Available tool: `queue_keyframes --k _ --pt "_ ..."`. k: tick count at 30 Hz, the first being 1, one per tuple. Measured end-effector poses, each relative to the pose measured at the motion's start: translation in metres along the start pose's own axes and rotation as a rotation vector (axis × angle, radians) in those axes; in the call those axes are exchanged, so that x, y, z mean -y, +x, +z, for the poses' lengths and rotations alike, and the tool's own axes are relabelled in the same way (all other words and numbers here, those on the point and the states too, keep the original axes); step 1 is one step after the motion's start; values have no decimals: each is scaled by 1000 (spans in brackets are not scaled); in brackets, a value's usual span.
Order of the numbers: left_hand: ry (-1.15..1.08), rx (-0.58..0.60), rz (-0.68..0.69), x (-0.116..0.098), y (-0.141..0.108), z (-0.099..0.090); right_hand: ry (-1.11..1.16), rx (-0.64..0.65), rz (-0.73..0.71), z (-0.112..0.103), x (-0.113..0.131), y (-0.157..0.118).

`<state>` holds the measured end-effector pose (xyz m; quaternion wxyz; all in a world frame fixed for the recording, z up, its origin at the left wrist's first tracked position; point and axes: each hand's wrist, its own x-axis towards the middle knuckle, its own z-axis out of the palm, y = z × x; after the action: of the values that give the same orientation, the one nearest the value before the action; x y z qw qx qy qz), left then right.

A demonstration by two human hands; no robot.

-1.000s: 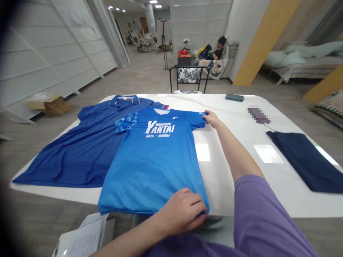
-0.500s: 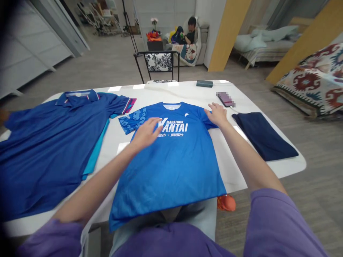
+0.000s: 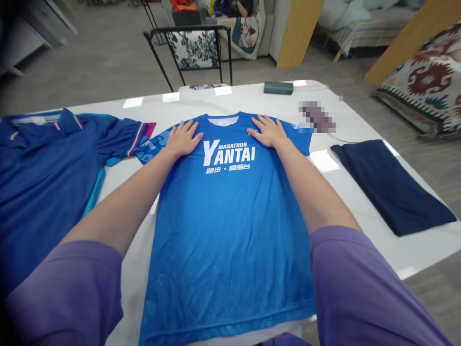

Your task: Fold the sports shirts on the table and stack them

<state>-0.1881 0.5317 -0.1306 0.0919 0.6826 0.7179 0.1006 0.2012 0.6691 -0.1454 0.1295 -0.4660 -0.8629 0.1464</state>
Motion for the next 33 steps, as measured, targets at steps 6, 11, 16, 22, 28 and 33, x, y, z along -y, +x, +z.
queue_keyframes --k 6,11,16,22,28,33 --pt "0 18 13 6 50 0 -133 64 -27 -9 -13 46" --pt "43 -16 48 -27 36 -32 -210 -110 -38 -34 42 20" --pt "50 -92 293 -77 -155 -54 -123 -152 -38 -61 102 -163" --pt "1 -12 356 -69 -408 -13 -115 -19 123 -35 117 -439" --pt "-8 22 336 -78 -475 5 -178 -88 235 -20 130 -524" --pt "-248 -112 126 -44 -407 -39 -88 -232 133 -31 221 -518"
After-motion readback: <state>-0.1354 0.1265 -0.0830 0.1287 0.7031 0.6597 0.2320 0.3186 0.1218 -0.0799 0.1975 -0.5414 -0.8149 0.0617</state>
